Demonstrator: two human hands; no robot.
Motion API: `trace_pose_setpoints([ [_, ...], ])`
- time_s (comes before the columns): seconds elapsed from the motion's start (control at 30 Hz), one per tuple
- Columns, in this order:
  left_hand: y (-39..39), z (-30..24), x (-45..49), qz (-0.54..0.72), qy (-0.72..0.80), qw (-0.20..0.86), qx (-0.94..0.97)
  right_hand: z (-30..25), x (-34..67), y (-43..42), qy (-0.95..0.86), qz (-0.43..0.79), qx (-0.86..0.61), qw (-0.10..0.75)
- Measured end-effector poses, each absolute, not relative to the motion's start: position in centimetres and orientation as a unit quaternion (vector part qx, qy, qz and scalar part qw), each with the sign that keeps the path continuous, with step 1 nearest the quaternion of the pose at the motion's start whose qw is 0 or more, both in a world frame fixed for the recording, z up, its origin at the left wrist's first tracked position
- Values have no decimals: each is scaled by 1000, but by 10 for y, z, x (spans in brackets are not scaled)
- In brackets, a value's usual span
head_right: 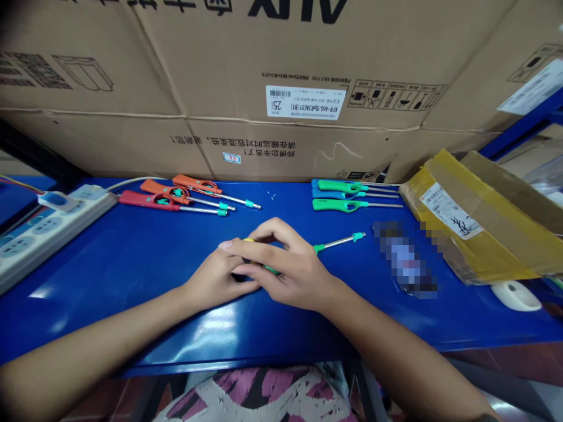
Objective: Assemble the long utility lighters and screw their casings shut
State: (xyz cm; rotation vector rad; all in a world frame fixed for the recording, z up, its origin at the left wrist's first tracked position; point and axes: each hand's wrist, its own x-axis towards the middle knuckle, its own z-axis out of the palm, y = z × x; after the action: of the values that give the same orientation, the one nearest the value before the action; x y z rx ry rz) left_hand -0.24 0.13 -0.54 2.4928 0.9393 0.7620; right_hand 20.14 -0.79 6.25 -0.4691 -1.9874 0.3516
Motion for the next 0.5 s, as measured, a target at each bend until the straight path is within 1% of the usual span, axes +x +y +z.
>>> trace_pose_setpoints([
  [0.1,2,-5,-2,279,333,184,882,62,202,-7,-822,114,-216,514],
  [0.2,2,-4,-3,280,330,176,884,64,203,-8,-838,173,-193,480],
  [0.27,2,-5,-3,282,330,174,884,64,202,-7,-834,194,-182,484],
  [0.4,1,-6,-2,286,331,173,882,61,202,-6,-814,148,-221,516],
  [0.5,1,-5,-2,282,334,169,883,60,204,-5,-828,169,-222,487],
])
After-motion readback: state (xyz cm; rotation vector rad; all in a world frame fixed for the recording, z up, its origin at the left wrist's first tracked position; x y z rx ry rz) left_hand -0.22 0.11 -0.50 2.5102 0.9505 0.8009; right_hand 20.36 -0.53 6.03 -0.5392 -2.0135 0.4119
